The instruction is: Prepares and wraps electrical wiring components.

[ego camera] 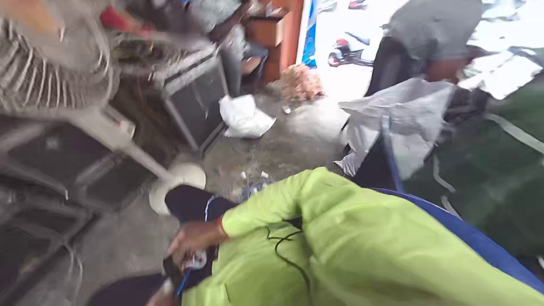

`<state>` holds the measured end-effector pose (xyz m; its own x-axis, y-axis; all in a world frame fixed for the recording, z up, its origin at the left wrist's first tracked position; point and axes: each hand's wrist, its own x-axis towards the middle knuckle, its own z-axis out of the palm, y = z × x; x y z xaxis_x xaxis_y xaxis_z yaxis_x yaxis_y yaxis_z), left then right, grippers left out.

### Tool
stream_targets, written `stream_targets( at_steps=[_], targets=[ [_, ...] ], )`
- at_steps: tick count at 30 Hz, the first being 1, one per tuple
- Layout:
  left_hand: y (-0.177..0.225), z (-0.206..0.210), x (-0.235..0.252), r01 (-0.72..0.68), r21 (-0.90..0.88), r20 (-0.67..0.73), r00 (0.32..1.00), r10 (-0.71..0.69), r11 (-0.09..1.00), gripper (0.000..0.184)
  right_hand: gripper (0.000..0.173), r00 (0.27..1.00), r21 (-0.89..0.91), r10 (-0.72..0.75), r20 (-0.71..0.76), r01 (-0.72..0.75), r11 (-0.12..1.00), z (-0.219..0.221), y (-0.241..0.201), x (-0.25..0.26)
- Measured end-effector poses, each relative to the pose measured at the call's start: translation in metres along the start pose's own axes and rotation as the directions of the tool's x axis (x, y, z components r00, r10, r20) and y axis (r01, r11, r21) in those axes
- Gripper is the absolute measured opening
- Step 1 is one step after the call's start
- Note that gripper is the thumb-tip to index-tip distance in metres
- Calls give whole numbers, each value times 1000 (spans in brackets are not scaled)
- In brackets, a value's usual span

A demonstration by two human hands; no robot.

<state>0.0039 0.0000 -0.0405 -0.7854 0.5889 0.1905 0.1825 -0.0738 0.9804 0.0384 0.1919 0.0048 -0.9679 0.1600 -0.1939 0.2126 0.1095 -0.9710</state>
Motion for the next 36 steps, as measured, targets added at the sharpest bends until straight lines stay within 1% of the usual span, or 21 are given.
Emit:
stream_targets(
  at_steps=[3,5,6,7,8,10,11,12,13,15,16,17,19,21,24,27,29,31,32,34,36],
  targets=[
    [-6,1,-5,55,-16,14,998,-55,998,16,15,981,109,124,150,-141,984,-13,-1,6],
    [-3,-2,-7,203,-55,-40,978,-205,978,16,31,980,22,-48,195,44,999,-18,4,15],
    [-5,-1,-3,279,-133,-60,956,-288,951,17,38,949,-108,-228,219,255,961,-24,11,22],
    [-10,0,-1,320,-225,-53,939,-340,920,19,38,869,-247,-440,227,488,837,-29,22,28],
    [-14,2,1,331,-301,-26,935,-354,895,20,31,747,-357,-612,260,663,658,-36,32,31],
    [-17,9,3,321,-393,10,938,-345,861,21,13,503,-390,-792,346,845,367,-48,42,34],
    [-16,11,5,302,-397,27,948,-318,867,20,11,466,-362,-809,358,868,340,-52,43,34],
    [-14,13,7,274,-373,30,958,-284,886,19,12,517,-321,-791,326,848,422,-53,43,34],
    [-11,16,7,242,-327,34,969,-245,913,17,15,636,-269,-724,269,771,577,-52,42,31],
    [-6,21,8,172,-161,23,985,-171,972,15,22,868,-116,-441,229,474,873,-49,35,29],
    [-6,21,8,144,-84,33,989,-142,986,16,26,925,-45,-293,243,313,949,-48,34,29],
    [-7,21,6,119,-32,44,992,-117,992,17,26,945,-3,-199,260,207,978,-46,35,29],
    [-6,21,4,107,24,48,993,-108,994,17,22,944,-23,-144,296,158,987,-43,36,30],
    [0,24,2,111,97,12,994,-113,989,16,19,940,-92,-164,298,199,976,-40,35,27],
    [4,30,4,4,399,-58,998,21,917,10,18,945,-207,-188,267,247,947,-34,35,25],
    [0,33,4,-236,691,1,945,326,683,8,21,951,-318,-103,290,197,927,-34,37,31],
    [-9,27,0,-359,785,102,879,466,504,8,30,933,-364,15,358,125,923,-32,38,40],
    [-20,23,-2,-411,818,134,818,560,404,7,23,916,-366,59,397,99,925,-29,41,48],
    [-23,22,-3,-406,820,111,805,583,404,7,23,921,-354,57,385,90,931,-27,42,50],
    [-25,22,-4,-358,809,31,818,574,467,10,52,929,-287,70,364,41,957,-28,36,50],
    [-19,24,-1,-288,769,-77,845,529,571,11,64,934,-71,60,354,-37,997,-35,26,43]
  ],
)
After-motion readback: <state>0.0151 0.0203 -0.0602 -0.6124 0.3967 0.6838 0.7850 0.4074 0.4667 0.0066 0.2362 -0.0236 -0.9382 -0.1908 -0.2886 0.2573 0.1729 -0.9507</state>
